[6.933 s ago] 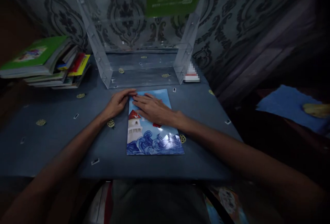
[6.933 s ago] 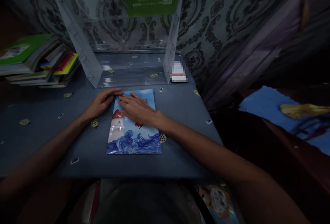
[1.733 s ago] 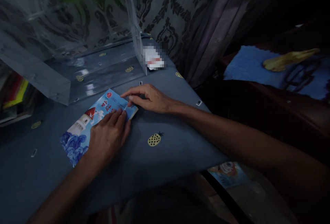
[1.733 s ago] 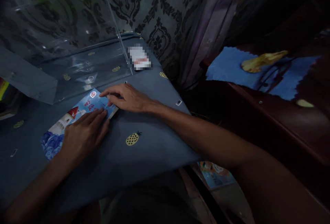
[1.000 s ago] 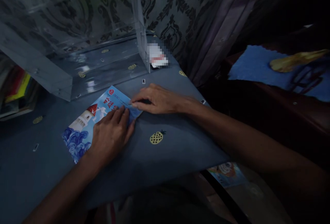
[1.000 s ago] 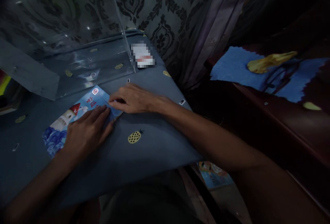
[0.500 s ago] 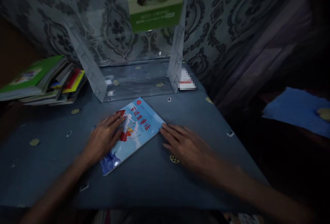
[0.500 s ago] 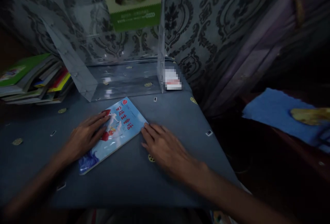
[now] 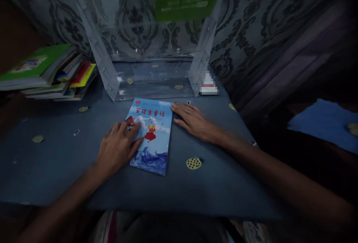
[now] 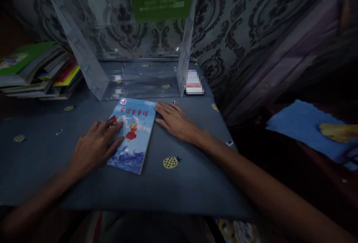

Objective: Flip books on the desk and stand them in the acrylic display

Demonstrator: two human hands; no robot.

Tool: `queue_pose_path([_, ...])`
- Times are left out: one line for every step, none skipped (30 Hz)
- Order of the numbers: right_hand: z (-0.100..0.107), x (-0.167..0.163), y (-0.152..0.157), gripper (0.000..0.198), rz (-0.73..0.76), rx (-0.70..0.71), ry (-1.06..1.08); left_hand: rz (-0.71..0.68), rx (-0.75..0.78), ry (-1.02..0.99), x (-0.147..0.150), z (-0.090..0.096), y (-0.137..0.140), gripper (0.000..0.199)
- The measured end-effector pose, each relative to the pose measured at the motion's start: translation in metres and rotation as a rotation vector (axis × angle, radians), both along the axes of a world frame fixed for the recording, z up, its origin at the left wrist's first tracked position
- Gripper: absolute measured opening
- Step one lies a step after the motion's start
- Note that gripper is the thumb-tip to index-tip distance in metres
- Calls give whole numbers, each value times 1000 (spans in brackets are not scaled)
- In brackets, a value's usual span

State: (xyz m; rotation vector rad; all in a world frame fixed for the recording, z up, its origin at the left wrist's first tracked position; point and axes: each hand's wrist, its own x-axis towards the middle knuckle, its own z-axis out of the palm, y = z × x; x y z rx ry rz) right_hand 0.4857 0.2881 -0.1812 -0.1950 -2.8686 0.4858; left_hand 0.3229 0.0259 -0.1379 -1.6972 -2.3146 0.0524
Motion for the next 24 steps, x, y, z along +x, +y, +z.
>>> queue_pose_path([0, -4, 2, 52, -1, -7, 3, 6, -6, 10, 1, 1, 0, 45])
queue_pose_path([-1, -7, 3, 53, 1, -11, 2, 4, -9, 21, 1, 1, 0, 45])
queue_pose_path([-2, -9, 4, 53, 2, -13, 4, -14, -2, 27, 1, 1, 0, 44])
queue_pose_path([-3, -11, 4, 54, 3, -13, 4, -55, 13, 17, 1, 1, -1, 42])
queue_pose_path([-3, -11, 4, 55, 3, -11, 1, -122, 35, -11, 2, 1, -3, 42])
queue_pose_path([-4, -11, 4, 56, 2, -8, -2, -208, 53, -58, 3, 0, -5, 42])
queue_pose_path([-4, -11, 3, 57, -2, -4, -7, -303, 61, -116, 5, 1, -8, 44])
queue_pose_path([-4, -11, 3, 58, -7, 0, -11, -392, 57, -171, 7, 1, -11, 48])
queue_pose_path([-3, -10, 2, 59, -13, 4, -14, -463, 46, -212, 10, 2, -14, 52])
queue_pose_path([-3, -10, 2, 59, -19, 7, -15, -510, 31, -232, 13, 2, -16, 55])
queue_pose_path([-3, -10, 0, 59, -26, 11, -12, -535, 26, -229, 16, 3, -18, 55])
queue_pose_path([-2, -9, -1, 58, -31, 14, -9, -549, 34, -209, 19, 3, -19, 52])
queue_pose_path([-2, -8, -3, 58, -33, 18, -2, -560, 52, -180, 21, 3, -19, 47])
queue_pose_path([-3, -7, -6, 57, -31, 21, 7, -571, 74, -150, 23, 3, -19, 42])
queue_pose_path([-3, -5, -10, 55, -25, 23, 22, -585, 91, -123, 24, 2, -19, 38])
queue_pose_path([-3, -3, -14, 53, -13, 23, 39, -601, 103, -100, 24, 2, -18, 35])
queue_pose_path([-4, -1, -18, 51, 4, 19, 60, -613, 110, -81, 24, 1, -17, 34])
queue_pose_path([-4, 2, -23, 48, 24, 11, 85, -621, 113, -68, 24, 1, -17, 33])
queue_pose_path([-5, 5, -28, 46, 45, 0, 110, -627, 119, -64, 24, 1, -17, 31])
queue_pose_path([-5, 8, -33, 43, 68, -14, 134, -630, 127, -70, 23, 2, -17, 30])
queue_pose_path([-5, 11, -38, 41, 92, -31, 157, -632, 135, -86, 23, 2, -17, 29])
queue_pose_path([-4, 14, -43, 39, 117, -52, 178, -633, 145, -107, 22, 3, -17, 28])
queue_pose_path([-3, 17, -48, 38, 141, -76, 198, -635, 151, -131, 21, 4, -17, 28])
queue_pose_path([-1, 19, -52, 38, 163, -103, 216, -638, 154, -153, 20, 5, -17, 27])
